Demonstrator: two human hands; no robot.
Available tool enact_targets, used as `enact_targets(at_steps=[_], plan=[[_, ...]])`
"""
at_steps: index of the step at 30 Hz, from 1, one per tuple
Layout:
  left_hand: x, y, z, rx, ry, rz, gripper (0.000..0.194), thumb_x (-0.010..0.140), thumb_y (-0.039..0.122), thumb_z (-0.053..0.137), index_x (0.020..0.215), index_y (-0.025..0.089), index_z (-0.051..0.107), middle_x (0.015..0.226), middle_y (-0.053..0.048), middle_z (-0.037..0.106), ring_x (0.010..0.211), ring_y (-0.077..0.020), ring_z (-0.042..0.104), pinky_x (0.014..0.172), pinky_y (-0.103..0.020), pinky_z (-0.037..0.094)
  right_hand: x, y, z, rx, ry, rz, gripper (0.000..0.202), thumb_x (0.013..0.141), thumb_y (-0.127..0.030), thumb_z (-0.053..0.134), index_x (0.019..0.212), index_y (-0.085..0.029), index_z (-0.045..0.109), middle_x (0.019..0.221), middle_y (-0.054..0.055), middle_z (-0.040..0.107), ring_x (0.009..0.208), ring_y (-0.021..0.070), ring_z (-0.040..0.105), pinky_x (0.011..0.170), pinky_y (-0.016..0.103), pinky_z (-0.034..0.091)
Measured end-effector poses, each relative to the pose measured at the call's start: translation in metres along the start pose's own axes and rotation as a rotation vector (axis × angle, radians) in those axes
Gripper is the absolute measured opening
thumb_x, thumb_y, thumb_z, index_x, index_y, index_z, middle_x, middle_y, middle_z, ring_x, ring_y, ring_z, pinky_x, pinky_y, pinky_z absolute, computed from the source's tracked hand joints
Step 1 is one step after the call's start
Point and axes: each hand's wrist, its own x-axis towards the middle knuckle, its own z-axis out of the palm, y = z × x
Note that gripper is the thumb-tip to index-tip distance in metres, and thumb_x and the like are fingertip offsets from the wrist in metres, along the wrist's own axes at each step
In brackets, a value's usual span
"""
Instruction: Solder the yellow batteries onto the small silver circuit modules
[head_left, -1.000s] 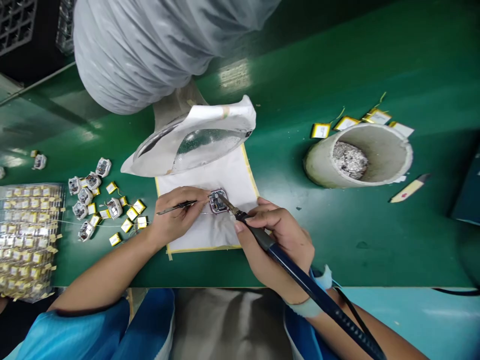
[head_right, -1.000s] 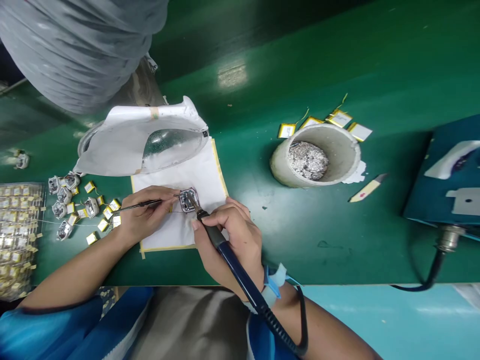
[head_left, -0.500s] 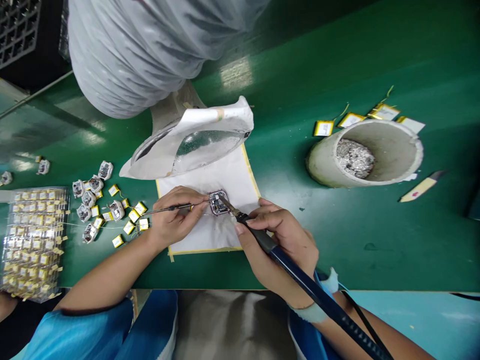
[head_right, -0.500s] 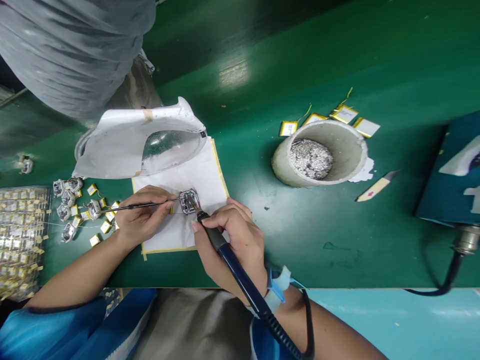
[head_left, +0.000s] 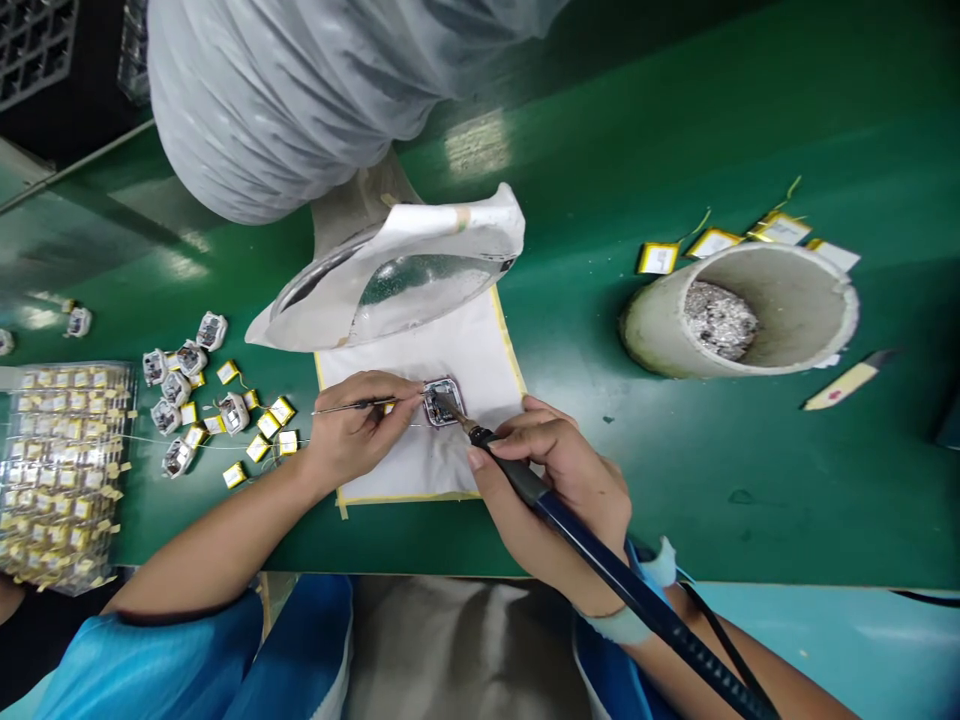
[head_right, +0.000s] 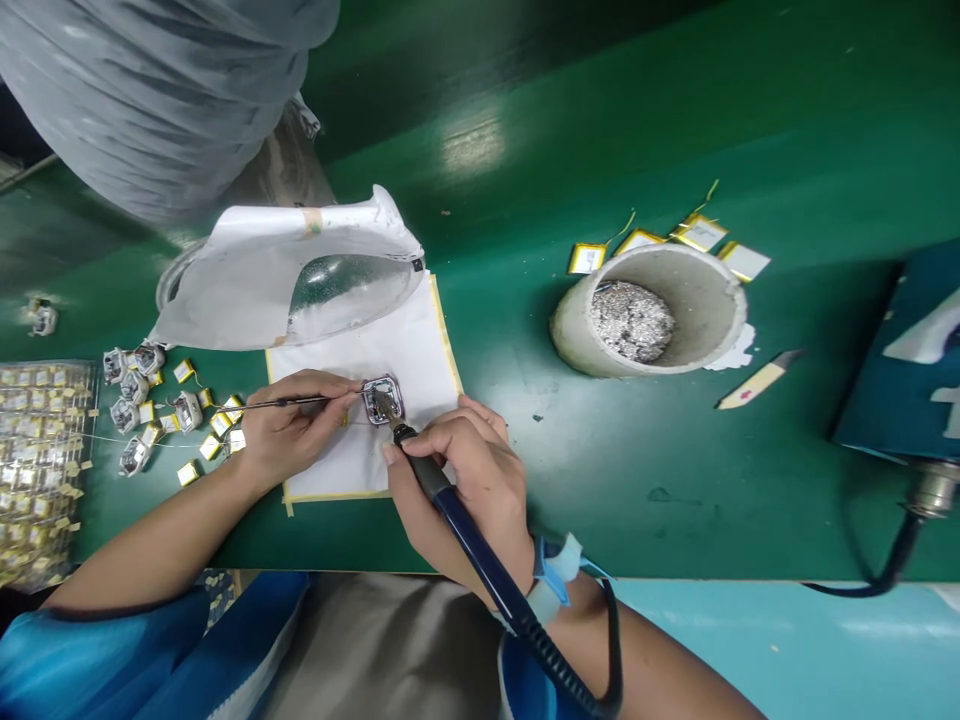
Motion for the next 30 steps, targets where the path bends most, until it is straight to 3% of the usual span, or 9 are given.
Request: enact_targets(at_steps=[10,15,20,30], plan=[[0.0014,0.0009,0.0008,-0.007,0.009,0.005,0.014,0.098,0.013,0.085,0.107,0.023,0.081,0.101,-0.004,0.089,0.090,-0.0174,0.088,0.078,-0.024,0.072,0.0016,0.0003,0.0008,-0.024,-0.006,-0.014,0.022,0.094,-0.018,0.083,0.095,-0.029,0.064,0.080,-0.005,0.074,0.075,0.0202,0.078,0.110,0.057,0.067],[0.0023,0.0033,-0.0001,-0.027,0.008,-0.008,0.015,0.098,0.012,0.085,0.107,0.024,0.081,0.099,-0.004,0.089,0.090,-0.0175,0.088,0.079,-0.026,0.072,0.0005,-0.0013,-0.0017,0.031,0.050,0.058,0.024,0.094,-0.017,0.083,0.096,-0.030,0.063,0.078,-0.005,0.075,0.071,0.0208,0.079,0.114,0.058,0.067],[-0.0013,0.0032,-0.0006,-0.098,0.099,-0.082,0.025,0.096,0.013,0.088,0.117,0.024,0.078,0.105,-0.004,0.087,0.098,-0.0190,0.087,0.086,-0.030,0.074,0.0013,-0.0024,-0.0043,0.027,0.053,0.075,0.023,0.096,-0.019,0.082,0.096,-0.030,0.062,0.076,-0.006,0.075,0.065,0.0200,0.078,0.111,0.055,0.069],[-0.0041,-0.0003,-0.0028,0.043,0.145,-0.112,0.016,0.100,0.024,0.087,0.114,0.024,0.080,0.100,-0.003,0.086,0.091,-0.0172,0.086,0.080,-0.029,0.072,0.0028,-0.0034,-0.0050,0.029,0.043,0.084,0.023,0.095,-0.018,0.082,0.095,-0.030,0.062,0.076,-0.006,0.076,0.068,0.0219,0.080,0.109,0.055,0.070]])
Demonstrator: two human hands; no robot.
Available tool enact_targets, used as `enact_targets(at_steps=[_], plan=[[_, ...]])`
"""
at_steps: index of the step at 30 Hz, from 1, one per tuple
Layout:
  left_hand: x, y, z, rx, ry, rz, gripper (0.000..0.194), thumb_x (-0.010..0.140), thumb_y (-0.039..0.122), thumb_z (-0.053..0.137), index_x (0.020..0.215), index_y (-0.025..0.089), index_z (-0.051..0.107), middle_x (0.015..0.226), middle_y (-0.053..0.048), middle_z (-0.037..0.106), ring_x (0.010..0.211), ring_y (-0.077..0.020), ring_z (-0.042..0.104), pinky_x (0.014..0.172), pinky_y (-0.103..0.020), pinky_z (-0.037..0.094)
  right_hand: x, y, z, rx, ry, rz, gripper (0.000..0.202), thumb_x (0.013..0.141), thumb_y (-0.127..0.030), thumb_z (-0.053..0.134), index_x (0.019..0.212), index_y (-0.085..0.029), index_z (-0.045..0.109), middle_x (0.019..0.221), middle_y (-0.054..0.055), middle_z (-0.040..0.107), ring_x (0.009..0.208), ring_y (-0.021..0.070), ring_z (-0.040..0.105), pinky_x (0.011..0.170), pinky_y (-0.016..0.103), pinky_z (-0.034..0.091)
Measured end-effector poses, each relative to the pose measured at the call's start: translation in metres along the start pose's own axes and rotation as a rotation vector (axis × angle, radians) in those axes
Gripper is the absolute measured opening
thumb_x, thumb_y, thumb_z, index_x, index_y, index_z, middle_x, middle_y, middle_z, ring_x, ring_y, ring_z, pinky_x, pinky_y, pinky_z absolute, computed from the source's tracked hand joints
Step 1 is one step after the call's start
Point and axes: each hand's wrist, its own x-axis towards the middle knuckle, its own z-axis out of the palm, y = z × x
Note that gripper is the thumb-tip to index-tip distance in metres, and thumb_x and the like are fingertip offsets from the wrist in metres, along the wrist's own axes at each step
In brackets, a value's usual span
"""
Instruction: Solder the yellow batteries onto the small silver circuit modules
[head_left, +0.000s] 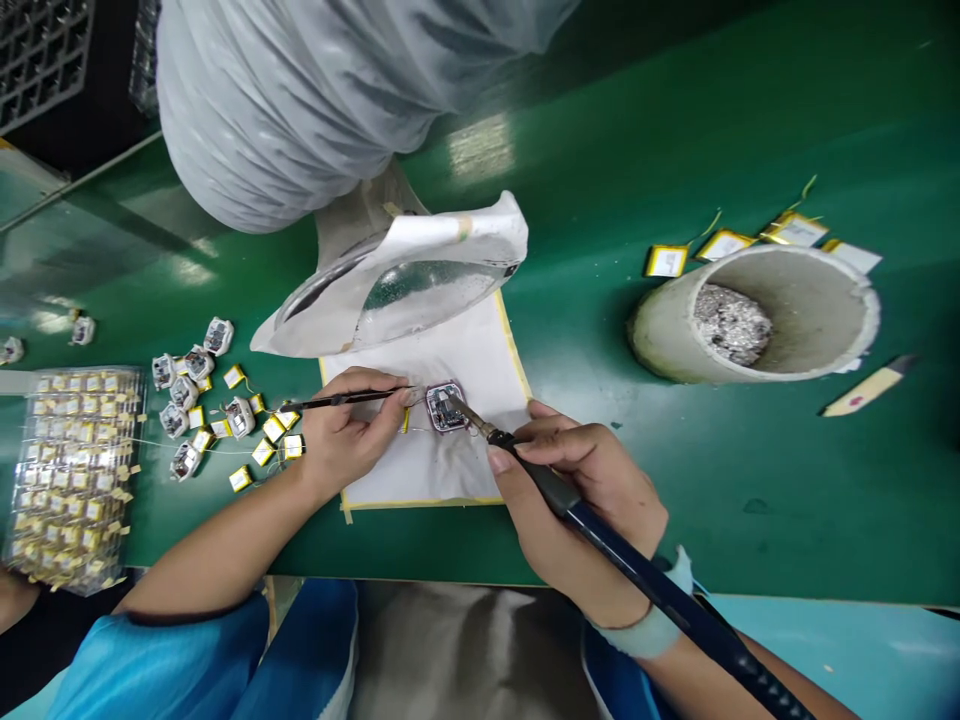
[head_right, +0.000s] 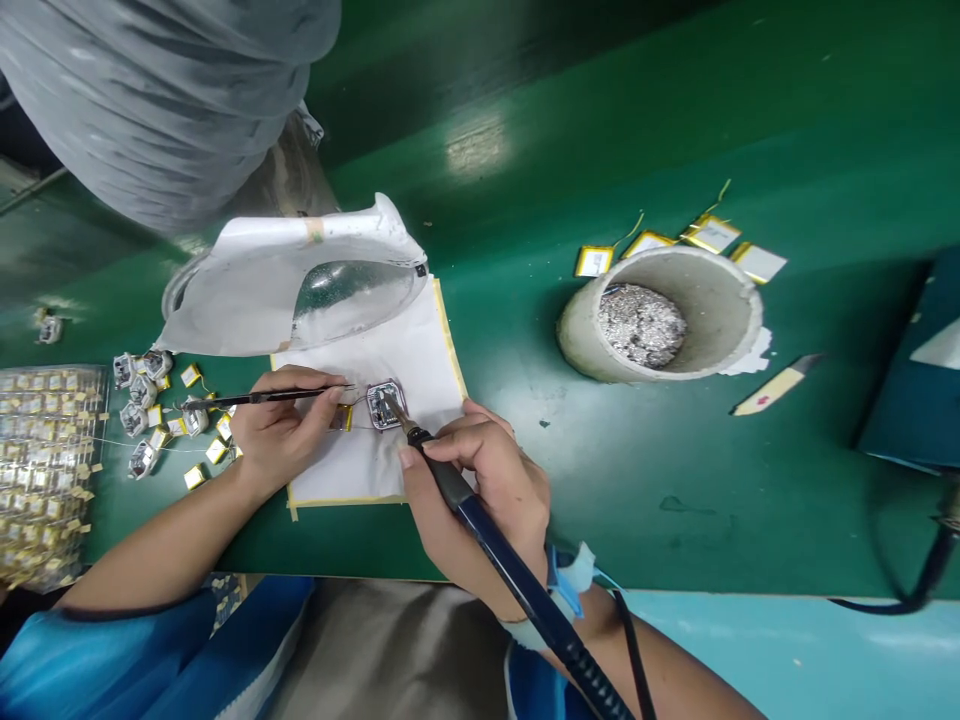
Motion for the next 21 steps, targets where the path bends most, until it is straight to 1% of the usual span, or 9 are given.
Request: enact_targets(at_steps=[3,5,10,13,16,21], plan=[[-0.0009,0.0006,-0.0012,0.079,0.012,-0.015,0.007,0.100,0.026,0.087,0.104,0.023,0.082,0.100,-0.002,0.085,0.088,-0.0163,0.086,0.077,-0.028,0.071,0.0004,-0.0001,-0.0003,-0.004,0.014,0.008,0.023,0.096,-0.021,0.084,0.095,-0.030,0.062,0.075,-0.006,0.075,0.067,0.0217,0.079,0.109,0.054,0.071],[-0.0020,0.0007,-0.0010,0.093,0.013,-0.020,0.006,0.099,0.026,0.088,0.101,0.023,0.083,0.099,-0.002,0.085,0.087,-0.0157,0.085,0.076,-0.026,0.071,0.0005,0.0002,-0.0004,-0.004,0.016,0.019,0.023,0.096,-0.022,0.084,0.094,-0.031,0.062,0.072,-0.006,0.073,0.066,0.0214,0.079,0.108,0.053,0.071],[-0.0030,0.0027,0.0031,0.043,-0.016,-0.014,0.010,0.097,0.022,0.090,0.105,0.023,0.085,0.100,-0.001,0.086,0.088,-0.0149,0.086,0.079,-0.024,0.071,0.0001,0.0010,0.0004,-0.027,0.014,0.007,0.023,0.096,-0.022,0.083,0.094,-0.030,0.062,0.070,-0.008,0.072,0.058,0.0185,0.074,0.107,0.052,0.071],[-0.0019,0.0046,0.0059,0.050,-0.037,-0.016,0.009,0.097,0.025,0.090,0.105,0.023,0.086,0.096,-0.001,0.085,0.078,-0.0126,0.083,0.070,-0.021,0.069,0.0001,0.0005,0.0018,-0.051,0.014,-0.006,0.023,0.097,-0.023,0.083,0.095,-0.031,0.061,0.069,-0.008,0.072,0.057,0.0189,0.073,0.109,0.054,0.070],[-0.0004,0.0058,0.0073,0.071,-0.054,-0.032,0.007,0.099,0.029,0.089,0.100,0.022,0.087,0.093,-0.001,0.084,0.069,-0.0098,0.078,0.059,-0.019,0.064,0.0006,-0.0004,0.0036,-0.068,0.008,-0.034,0.024,0.097,-0.022,0.083,0.096,-0.031,0.061,0.068,-0.008,0.071,0.057,0.0200,0.073,0.108,0.055,0.069],[0.0030,0.0078,0.0080,0.074,-0.073,-0.047,0.018,0.100,0.030,0.088,0.085,0.021,0.085,0.094,-0.001,0.085,0.071,-0.0103,0.079,0.058,-0.019,0.062,0.0005,-0.0006,0.0060,-0.067,0.006,-0.041,0.025,0.096,-0.020,0.084,0.096,-0.030,0.061,0.069,-0.008,0.071,0.063,0.0204,0.076,0.110,0.054,0.068]])
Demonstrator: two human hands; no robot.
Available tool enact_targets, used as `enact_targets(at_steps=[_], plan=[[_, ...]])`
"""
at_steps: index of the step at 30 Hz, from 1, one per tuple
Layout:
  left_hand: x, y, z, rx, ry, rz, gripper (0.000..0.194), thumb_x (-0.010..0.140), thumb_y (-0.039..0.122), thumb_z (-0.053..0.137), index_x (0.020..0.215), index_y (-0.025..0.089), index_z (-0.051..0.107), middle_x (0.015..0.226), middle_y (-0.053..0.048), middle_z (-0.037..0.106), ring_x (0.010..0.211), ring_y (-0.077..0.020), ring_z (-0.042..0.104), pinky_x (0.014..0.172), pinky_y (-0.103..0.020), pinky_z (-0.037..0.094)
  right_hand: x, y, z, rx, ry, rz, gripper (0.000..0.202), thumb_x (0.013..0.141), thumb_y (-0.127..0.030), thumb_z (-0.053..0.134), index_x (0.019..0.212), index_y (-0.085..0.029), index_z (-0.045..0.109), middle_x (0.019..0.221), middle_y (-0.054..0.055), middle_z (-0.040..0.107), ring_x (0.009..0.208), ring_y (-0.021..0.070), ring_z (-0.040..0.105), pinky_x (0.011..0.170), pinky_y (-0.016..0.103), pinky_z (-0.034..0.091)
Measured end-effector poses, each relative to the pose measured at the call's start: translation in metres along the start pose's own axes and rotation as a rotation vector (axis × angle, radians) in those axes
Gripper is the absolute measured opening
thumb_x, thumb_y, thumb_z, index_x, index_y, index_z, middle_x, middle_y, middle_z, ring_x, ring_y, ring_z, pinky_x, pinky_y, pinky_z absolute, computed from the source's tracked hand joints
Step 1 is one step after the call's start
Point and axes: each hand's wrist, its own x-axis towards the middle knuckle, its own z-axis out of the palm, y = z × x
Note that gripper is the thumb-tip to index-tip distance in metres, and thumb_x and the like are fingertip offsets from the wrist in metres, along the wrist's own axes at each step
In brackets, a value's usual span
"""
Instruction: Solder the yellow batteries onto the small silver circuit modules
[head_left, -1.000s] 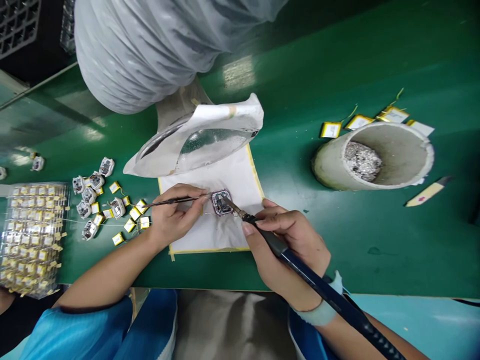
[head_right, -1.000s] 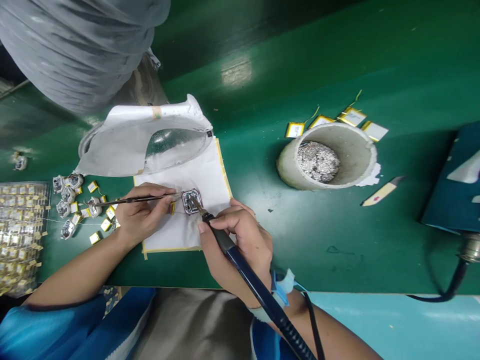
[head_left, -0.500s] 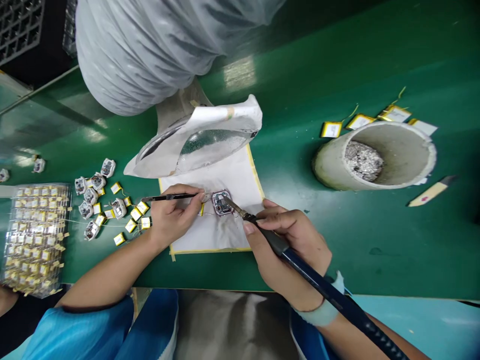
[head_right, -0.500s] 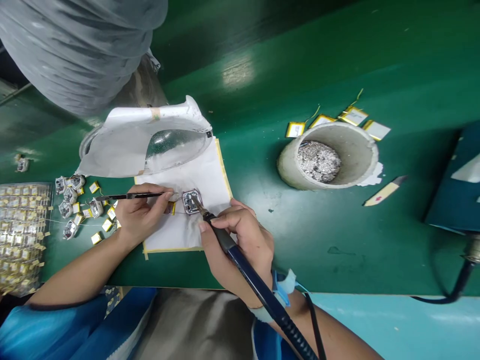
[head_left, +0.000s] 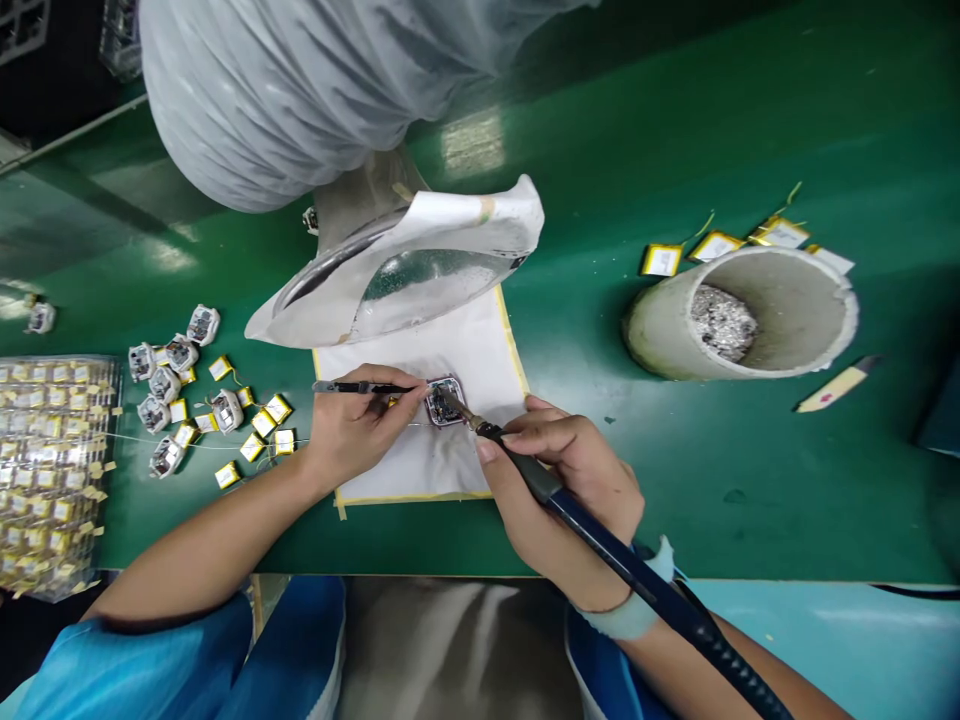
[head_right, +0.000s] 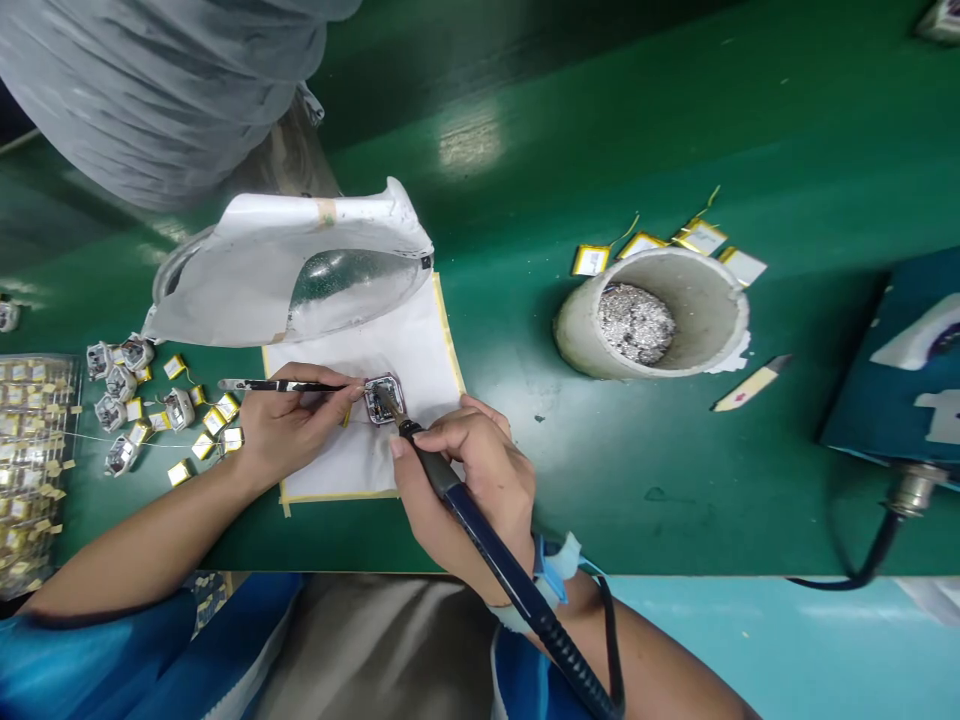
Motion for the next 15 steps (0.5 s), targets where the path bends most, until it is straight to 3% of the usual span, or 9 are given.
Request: enact_targets(at_steps=[9,15], plan=[[0.0039,0.0058,-0.0019,0.007,-0.043,-0.025,0.035,0.100,0.026,0.086,0.068,0.018,0.076,0.091,-0.001,0.086,0.062,-0.0082,0.076,0.050,-0.018,0.054,-0.0012,0.0000,0.0000,-0.023,-0.019,0.009,0.022,0.098,-0.025,0.083,0.095,-0.029,0.062,0.074,-0.006,0.074,0.072,0.0216,0.080,0.111,0.055,0.068],[0.0025,0.0044,-0.0015,0.023,-0.047,-0.061,0.033,0.102,0.035,0.085,0.073,0.019,0.080,0.092,-0.003,0.086,0.070,-0.0112,0.080,0.056,-0.018,0.060,0.0002,-0.0011,0.0015,-0.035,-0.023,0.014,0.021,0.098,-0.025,0.082,0.093,-0.029,0.062,0.073,-0.006,0.074,0.070,0.0207,0.079,0.110,0.055,0.069]])
